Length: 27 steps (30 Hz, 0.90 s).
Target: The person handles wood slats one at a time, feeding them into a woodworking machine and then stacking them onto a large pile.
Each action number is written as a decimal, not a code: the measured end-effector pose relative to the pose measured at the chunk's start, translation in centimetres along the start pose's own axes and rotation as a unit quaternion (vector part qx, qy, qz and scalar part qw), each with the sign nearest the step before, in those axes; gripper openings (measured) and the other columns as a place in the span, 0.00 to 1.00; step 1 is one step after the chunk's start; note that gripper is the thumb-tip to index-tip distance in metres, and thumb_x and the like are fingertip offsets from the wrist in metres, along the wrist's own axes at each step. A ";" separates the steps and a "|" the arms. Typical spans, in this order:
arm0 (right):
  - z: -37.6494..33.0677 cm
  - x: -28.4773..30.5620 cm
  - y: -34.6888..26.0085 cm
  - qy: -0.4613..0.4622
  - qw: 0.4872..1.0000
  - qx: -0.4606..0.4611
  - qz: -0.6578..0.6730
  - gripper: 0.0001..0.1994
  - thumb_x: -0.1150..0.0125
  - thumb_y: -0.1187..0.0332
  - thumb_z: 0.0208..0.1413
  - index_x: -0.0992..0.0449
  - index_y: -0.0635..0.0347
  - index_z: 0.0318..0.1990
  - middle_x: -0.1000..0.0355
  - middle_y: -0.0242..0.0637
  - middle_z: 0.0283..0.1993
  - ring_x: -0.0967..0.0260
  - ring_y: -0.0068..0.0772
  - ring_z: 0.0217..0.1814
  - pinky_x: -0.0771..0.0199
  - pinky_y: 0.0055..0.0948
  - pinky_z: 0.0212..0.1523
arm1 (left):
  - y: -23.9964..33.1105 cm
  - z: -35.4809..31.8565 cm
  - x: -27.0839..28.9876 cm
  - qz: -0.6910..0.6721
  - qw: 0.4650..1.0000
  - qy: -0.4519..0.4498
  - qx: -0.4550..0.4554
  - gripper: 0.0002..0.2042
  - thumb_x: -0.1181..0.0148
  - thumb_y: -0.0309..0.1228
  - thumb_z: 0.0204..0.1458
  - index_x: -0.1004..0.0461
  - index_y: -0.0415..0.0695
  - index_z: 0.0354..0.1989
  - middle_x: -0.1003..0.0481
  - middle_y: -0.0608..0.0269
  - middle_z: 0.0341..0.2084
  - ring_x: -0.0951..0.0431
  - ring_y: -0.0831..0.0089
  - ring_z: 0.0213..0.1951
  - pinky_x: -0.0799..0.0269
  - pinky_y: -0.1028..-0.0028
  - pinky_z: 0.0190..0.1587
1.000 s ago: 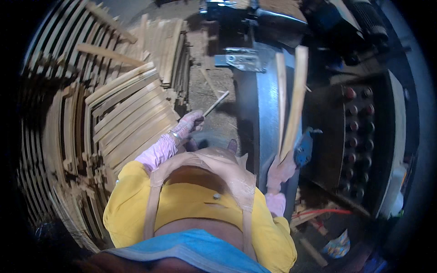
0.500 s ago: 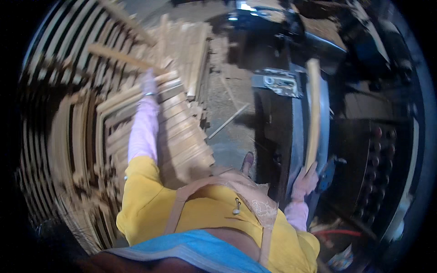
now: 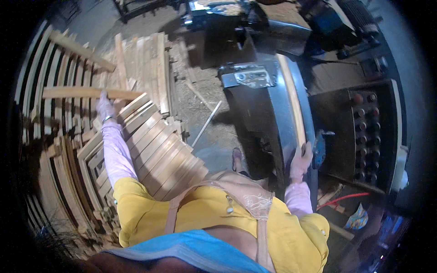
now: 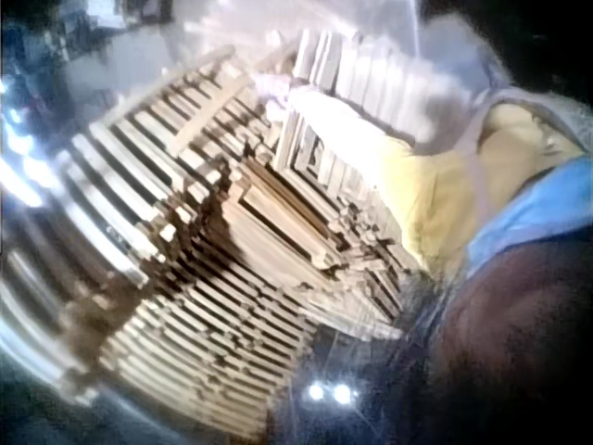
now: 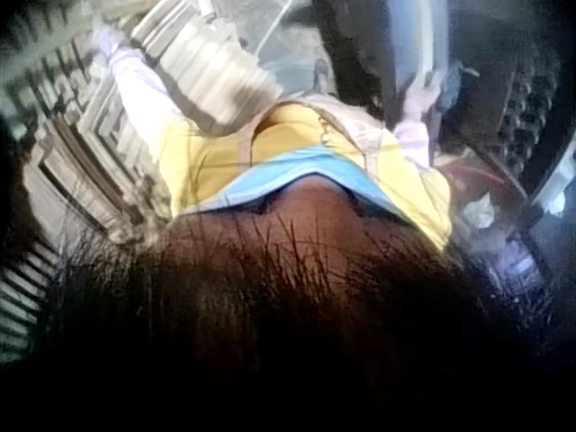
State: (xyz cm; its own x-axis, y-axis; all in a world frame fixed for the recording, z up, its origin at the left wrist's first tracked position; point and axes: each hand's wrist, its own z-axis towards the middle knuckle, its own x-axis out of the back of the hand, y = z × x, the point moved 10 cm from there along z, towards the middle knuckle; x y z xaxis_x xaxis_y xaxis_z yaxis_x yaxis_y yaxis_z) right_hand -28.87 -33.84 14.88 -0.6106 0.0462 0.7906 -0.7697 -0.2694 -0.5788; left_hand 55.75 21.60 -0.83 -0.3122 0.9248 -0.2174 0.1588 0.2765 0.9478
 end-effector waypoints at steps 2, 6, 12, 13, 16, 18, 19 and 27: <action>3.1 -2.6 -2.9 0.005 1.000 -0.021 -0.017 0.20 0.38 0.67 0.64 0.25 0.65 0.62 0.20 0.51 0.47 0.22 0.47 0.50 0.26 0.37 0.54 | 4.8 -7.2 -5.5 0.009 0.994 -0.105 0.001 0.23 0.35 0.36 0.62 0.27 0.27 0.56 0.23 0.51 0.51 0.20 0.63 0.50 0.17 0.65 0.52; 4.5 -8.4 -16.3 -0.121 0.974 0.060 -0.179 0.24 0.37 0.64 0.63 0.26 0.71 0.62 0.22 0.54 0.57 0.24 0.48 0.57 0.28 0.39 0.62 | 13.6 -21.4 -9.9 0.419 0.803 -0.206 -0.371 0.15 0.47 0.25 0.63 0.24 0.41 0.57 0.19 0.48 0.46 0.17 0.56 0.47 0.22 0.62 0.52; -6.5 -19.9 -37.1 -0.504 0.822 0.196 0.178 0.36 0.32 0.63 0.59 0.37 0.60 0.74 0.29 0.50 0.67 0.30 0.39 0.68 0.33 0.31 0.67 | 1.9 -41.0 -17.0 0.231 0.885 -0.397 0.071 0.27 0.32 0.46 0.57 0.26 0.38 0.59 0.19 0.54 0.44 0.20 0.63 0.45 0.22 0.63 0.51; -7.5 -20.2 -38.9 -0.536 0.788 0.208 0.222 0.35 0.31 0.64 0.58 0.36 0.64 0.72 0.25 0.48 0.63 0.27 0.35 0.61 0.29 0.28 0.62 | 0.6 -41.8 -17.4 0.303 0.850 -0.427 0.063 0.31 0.30 0.47 0.55 0.27 0.38 0.61 0.21 0.52 0.49 0.21 0.60 0.51 0.25 0.62 0.56; -5.8 -18.7 -34.7 -0.505 0.824 0.054 0.251 0.30 0.34 0.70 0.60 0.33 0.68 0.69 0.24 0.40 0.60 0.28 0.29 0.61 0.31 0.28 0.64 | -0.1 -41.3 -18.3 0.320 0.777 -0.541 -0.019 0.39 0.28 0.50 0.50 0.31 0.39 0.67 0.26 0.47 0.62 0.27 0.54 0.64 0.34 0.62 0.69; -3.6 -13.6 -31.0 -0.419 0.879 0.014 0.227 0.27 0.34 0.69 0.60 0.29 0.69 0.66 0.23 0.40 0.60 0.28 0.28 0.60 0.30 0.28 0.62 | 3.0 -31.9 -15.0 0.459 0.761 -0.382 -0.252 0.39 0.28 0.50 0.48 0.31 0.41 0.67 0.26 0.45 0.61 0.28 0.51 0.64 0.34 0.60 0.68; -1.4 -10.9 -26.2 -0.363 0.915 0.018 0.175 0.26 0.34 0.68 0.60 0.28 0.69 0.65 0.23 0.41 0.60 0.28 0.28 0.60 0.29 0.28 0.61 | 7.8 -29.7 -14.7 0.514 0.739 -0.385 -0.203 0.38 0.29 0.49 0.49 0.30 0.38 0.65 0.23 0.41 0.56 0.25 0.47 0.61 0.32 0.58 0.66; -1.6 2.2 0.8 -0.019 0.952 0.105 -0.287 0.26 0.29 0.59 0.54 0.23 0.50 0.61 0.24 0.44 0.43 0.28 0.50 0.46 0.26 0.46 0.49 | 3.7 -11.7 1.9 0.781 0.544 -0.297 -0.075 0.36 0.37 0.58 0.49 0.24 0.44 0.61 0.23 0.42 0.56 0.23 0.49 0.59 0.31 0.58 0.64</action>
State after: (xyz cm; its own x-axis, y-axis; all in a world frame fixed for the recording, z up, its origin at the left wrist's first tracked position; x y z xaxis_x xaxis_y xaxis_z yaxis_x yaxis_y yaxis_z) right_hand -31.14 -32.43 15.80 -0.0911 0.2095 0.9736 -0.9175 -0.3977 -0.0003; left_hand 44.73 21.31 4.98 0.4597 -0.0668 0.8855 -0.2964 -0.9515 0.0821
